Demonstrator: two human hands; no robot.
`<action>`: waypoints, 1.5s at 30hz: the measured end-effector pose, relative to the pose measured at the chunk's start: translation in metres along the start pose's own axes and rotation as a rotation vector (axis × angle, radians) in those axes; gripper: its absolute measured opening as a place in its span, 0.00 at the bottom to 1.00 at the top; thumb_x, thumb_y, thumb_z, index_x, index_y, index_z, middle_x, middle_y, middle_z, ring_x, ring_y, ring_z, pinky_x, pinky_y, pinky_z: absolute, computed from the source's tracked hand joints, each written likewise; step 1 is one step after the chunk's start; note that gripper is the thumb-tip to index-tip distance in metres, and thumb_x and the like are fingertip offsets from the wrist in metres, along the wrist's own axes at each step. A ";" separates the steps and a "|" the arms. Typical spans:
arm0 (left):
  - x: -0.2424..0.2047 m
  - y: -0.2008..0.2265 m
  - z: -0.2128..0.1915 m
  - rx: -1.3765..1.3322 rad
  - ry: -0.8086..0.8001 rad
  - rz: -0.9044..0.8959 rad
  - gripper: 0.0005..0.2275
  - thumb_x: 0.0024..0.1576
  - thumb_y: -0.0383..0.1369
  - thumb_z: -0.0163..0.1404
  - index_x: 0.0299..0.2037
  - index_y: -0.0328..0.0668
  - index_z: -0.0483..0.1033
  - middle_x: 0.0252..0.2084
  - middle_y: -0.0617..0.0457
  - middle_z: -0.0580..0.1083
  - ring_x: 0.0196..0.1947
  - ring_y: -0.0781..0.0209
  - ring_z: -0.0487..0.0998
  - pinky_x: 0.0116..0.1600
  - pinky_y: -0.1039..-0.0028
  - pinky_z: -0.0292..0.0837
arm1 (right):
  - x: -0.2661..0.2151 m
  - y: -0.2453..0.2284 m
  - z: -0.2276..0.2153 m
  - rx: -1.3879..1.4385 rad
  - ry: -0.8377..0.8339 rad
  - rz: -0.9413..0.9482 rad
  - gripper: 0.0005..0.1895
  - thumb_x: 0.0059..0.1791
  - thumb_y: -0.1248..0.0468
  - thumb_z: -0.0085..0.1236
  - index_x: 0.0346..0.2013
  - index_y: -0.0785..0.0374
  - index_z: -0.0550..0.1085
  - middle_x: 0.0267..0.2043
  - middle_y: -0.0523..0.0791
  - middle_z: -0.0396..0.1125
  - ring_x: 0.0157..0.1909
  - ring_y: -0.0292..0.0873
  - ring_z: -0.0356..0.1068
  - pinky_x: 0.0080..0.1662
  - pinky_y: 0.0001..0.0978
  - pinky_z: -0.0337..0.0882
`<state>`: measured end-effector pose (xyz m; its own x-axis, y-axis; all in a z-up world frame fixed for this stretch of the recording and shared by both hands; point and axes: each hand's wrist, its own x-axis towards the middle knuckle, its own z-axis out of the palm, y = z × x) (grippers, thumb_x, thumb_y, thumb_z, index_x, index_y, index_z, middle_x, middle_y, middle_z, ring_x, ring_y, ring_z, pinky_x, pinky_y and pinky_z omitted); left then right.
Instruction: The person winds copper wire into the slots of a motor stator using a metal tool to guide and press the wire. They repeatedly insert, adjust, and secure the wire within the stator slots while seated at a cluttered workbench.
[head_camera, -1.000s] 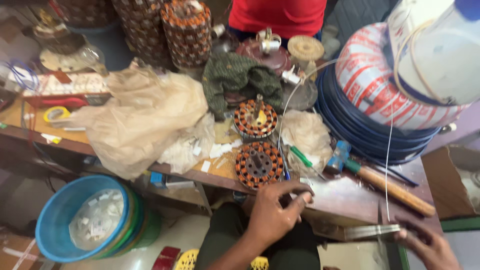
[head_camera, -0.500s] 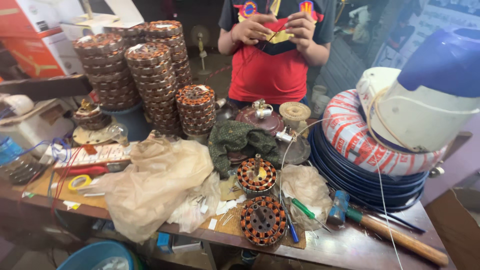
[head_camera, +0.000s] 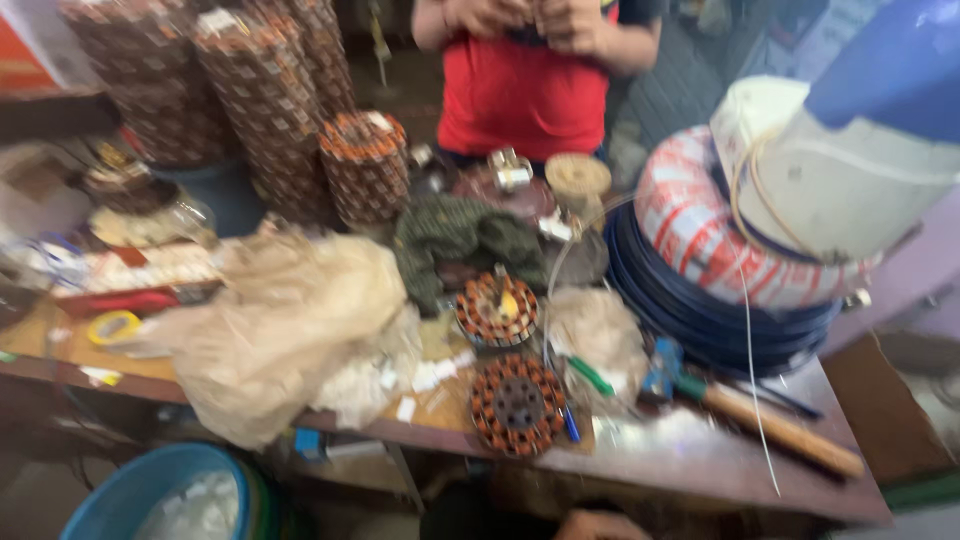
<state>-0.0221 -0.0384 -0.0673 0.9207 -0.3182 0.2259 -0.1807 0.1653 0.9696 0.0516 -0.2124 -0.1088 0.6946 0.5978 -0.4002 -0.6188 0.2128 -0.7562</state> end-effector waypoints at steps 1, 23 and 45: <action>-0.009 -0.001 0.014 -0.014 0.036 0.028 0.05 0.61 0.29 0.57 0.40 0.34 0.82 0.37 0.53 0.79 0.40 0.67 0.78 0.47 0.77 0.75 | -0.009 0.018 -0.001 0.040 0.001 0.014 0.31 0.49 0.58 0.60 0.63 0.71 0.66 0.45 0.53 0.73 0.36 0.45 0.75 0.40 0.40 0.76; -0.015 0.032 0.016 0.101 0.375 -0.325 0.07 0.60 0.28 0.51 0.46 0.36 0.78 0.37 0.52 0.83 0.34 0.66 0.86 0.28 0.77 0.78 | -0.179 0.049 0.033 -0.689 0.424 0.456 0.35 0.39 0.69 0.74 0.62 0.56 0.75 0.34 0.42 0.70 0.35 0.37 0.69 0.41 0.32 0.75; -0.026 0.024 0.024 0.726 0.293 0.035 0.10 0.56 0.25 0.55 0.46 0.39 0.83 0.37 0.46 0.81 0.34 0.46 0.83 0.38 0.64 0.79 | -0.180 0.118 0.000 -0.482 0.263 0.358 0.32 0.37 0.76 0.69 0.57 0.64 0.78 0.30 0.42 0.72 0.33 0.35 0.71 0.40 0.28 0.76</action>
<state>-0.0588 -0.0481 -0.0473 0.9458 -0.0479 0.3212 -0.2991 -0.5136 0.8042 -0.1463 -0.2947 -0.1263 0.5803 0.3450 -0.7377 -0.6376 -0.3711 -0.6751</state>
